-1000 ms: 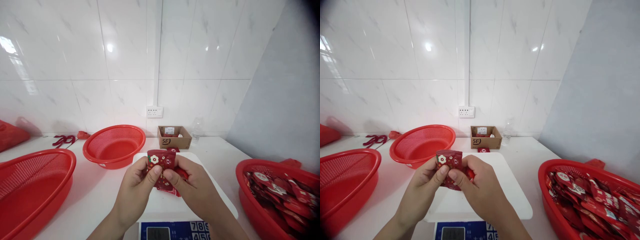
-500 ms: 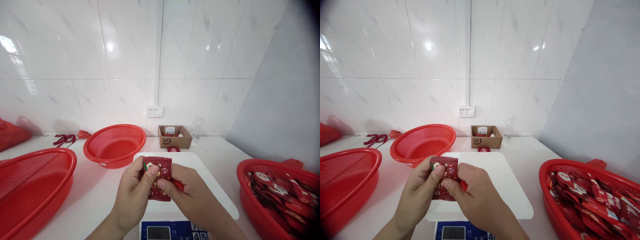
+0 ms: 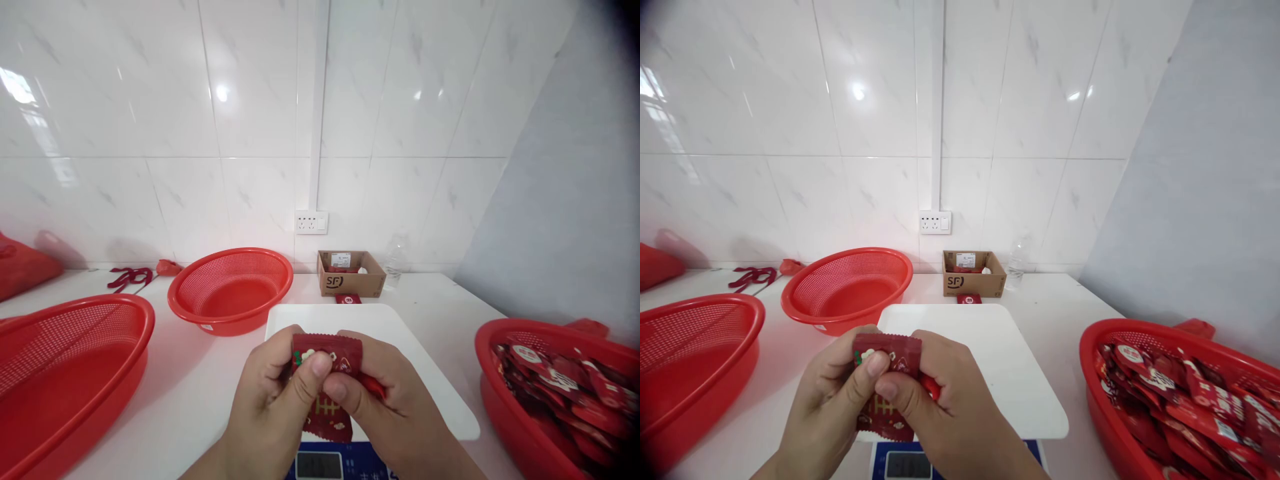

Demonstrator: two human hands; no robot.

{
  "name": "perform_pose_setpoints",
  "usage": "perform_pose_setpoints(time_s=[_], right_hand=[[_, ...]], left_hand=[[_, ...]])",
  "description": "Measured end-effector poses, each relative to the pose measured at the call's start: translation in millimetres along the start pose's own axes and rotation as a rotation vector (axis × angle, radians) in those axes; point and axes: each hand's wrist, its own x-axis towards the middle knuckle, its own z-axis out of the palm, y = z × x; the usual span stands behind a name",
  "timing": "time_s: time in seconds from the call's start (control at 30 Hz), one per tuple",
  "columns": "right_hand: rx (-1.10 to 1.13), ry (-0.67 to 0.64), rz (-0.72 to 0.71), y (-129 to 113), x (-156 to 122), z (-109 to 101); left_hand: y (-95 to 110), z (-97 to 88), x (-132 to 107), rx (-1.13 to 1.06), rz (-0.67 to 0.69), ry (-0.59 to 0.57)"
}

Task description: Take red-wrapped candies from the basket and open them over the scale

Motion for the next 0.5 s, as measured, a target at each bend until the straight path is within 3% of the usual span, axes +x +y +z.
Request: perform_pose_setpoints(time_s=[0.13, 0.2, 0.33, 0.5], right_hand=[[-0.001, 0.010, 0.063, 1, 2, -3], [0.050, 0.021, 0.166, 1, 4, -5], [0.135, 0.201, 0.338, -1, 5, -10], [0.142, 0.189, 0.284, -2, 6, -14]], left_hand=[[-3, 0.8, 2, -0.087, -0.173, -0.005], [-4, -0.1, 4, -0.041, -0.176, 0.010], [-2, -2.3, 7, 0.039, -0.149, -0.075], [-2, -2.3, 10, 0.058, -0.167, -0.142]])
